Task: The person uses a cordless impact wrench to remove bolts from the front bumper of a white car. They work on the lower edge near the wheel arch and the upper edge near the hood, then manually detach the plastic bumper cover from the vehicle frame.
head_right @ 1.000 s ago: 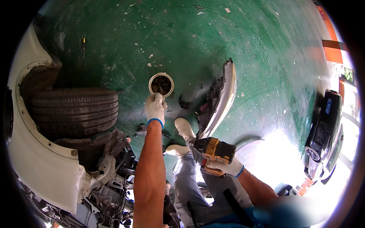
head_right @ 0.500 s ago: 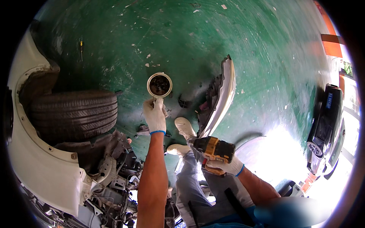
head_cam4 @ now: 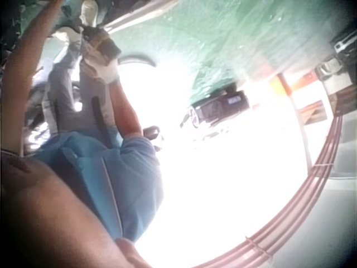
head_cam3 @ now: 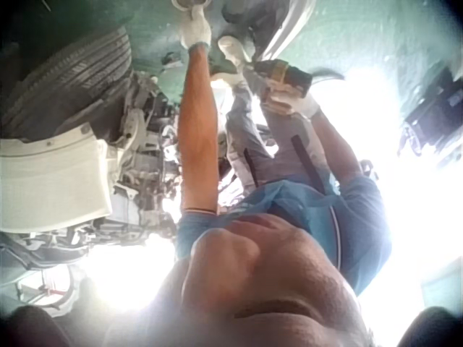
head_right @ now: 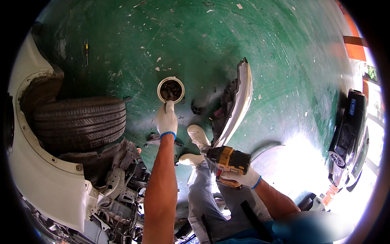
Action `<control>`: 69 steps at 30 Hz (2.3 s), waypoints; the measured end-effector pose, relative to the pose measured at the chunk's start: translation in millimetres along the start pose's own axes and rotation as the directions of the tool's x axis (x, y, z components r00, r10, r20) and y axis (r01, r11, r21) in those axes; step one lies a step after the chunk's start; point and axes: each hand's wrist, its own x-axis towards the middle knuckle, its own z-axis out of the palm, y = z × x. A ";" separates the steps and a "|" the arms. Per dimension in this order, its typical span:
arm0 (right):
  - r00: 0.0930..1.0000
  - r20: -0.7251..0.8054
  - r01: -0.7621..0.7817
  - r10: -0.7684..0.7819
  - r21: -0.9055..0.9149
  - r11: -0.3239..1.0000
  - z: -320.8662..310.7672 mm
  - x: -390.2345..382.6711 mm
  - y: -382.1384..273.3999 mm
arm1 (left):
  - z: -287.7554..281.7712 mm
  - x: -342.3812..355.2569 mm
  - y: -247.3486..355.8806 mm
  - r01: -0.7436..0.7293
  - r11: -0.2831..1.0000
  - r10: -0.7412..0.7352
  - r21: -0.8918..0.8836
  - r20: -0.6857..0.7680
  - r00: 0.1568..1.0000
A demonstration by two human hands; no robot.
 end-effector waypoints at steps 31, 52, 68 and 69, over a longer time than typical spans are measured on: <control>0.967 0.238 -0.048 0.093 -0.187 0.981 112.7 -9.8 -14.4 | -139.8 -215.6 -64.9 0.058 -0.057 -0.207 -0.997 0.068 0.976; 0.820 0.560 0.099 0.118 -0.342 0.934 269.6 83.3 -139.0 | -266.3 -153.8 -58.5 -0.189 -0.005 0.087 -0.982 -0.189 0.978; 0.716 0.698 0.640 -0.032 -0.636 0.432 278.3 145.1 -210.2 | -271.2 -146.5 -61.9 -0.160 -0.344 0.131 -0.925 -0.216 0.968; 0.708 0.705 0.634 -0.046 -0.605 0.482 278.3 146.2 -206.6 | -269.8 -146.9 -62.4 -0.171 -0.364 0.114 -0.916 -0.226 0.967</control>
